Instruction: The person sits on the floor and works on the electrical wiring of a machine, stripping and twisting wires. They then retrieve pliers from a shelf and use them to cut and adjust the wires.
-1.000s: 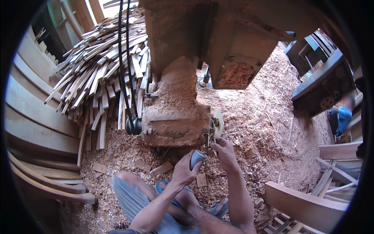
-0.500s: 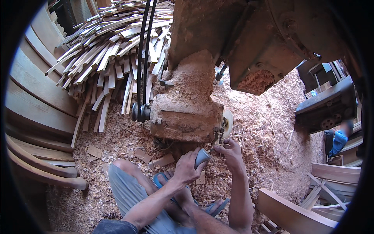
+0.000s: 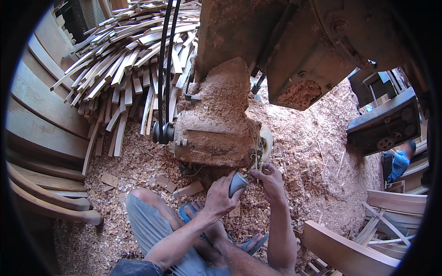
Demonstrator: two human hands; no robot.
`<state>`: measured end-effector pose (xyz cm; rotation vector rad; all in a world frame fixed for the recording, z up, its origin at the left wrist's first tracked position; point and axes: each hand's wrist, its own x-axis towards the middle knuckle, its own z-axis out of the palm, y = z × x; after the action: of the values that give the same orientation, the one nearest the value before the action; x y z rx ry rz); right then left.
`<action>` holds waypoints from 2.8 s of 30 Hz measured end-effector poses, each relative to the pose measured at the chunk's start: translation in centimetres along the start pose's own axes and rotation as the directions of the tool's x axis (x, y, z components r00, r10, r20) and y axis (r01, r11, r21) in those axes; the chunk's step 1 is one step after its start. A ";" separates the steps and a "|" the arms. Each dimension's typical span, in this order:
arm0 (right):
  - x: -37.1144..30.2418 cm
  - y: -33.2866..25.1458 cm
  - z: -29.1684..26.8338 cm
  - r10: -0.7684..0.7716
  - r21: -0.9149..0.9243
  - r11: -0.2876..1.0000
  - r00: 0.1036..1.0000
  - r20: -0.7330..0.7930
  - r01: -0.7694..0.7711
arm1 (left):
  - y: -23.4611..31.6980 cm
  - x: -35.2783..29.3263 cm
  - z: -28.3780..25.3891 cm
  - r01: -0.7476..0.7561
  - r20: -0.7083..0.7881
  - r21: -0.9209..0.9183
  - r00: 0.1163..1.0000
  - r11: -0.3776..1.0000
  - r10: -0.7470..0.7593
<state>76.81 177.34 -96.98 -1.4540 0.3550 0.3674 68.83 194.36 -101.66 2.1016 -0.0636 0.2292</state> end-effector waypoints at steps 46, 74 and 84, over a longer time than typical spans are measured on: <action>0.1 0.0 -0.5 0.021 -0.038 0.999 1.000 0.023 -0.020 | 0.0 0.1 -0.1 -0.061 0.014 0.098 0.998 0.993 0.060; 0.1 0.0 -0.5 0.030 -0.089 0.996 0.999 0.028 -0.028 | 0.0 0.1 -0.1 -0.005 0.041 0.066 0.999 0.998 0.002; 0.6 0.6 -0.3 -0.018 -0.109 0.994 1.000 0.018 0.020 | 1.2 0.3 1.4 0.057 -0.044 -0.065 0.997 0.996 -0.060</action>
<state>77.09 177.14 -97.77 -1.5595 0.3112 0.3885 69.17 192.55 -101.31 2.0303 0.0181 0.2375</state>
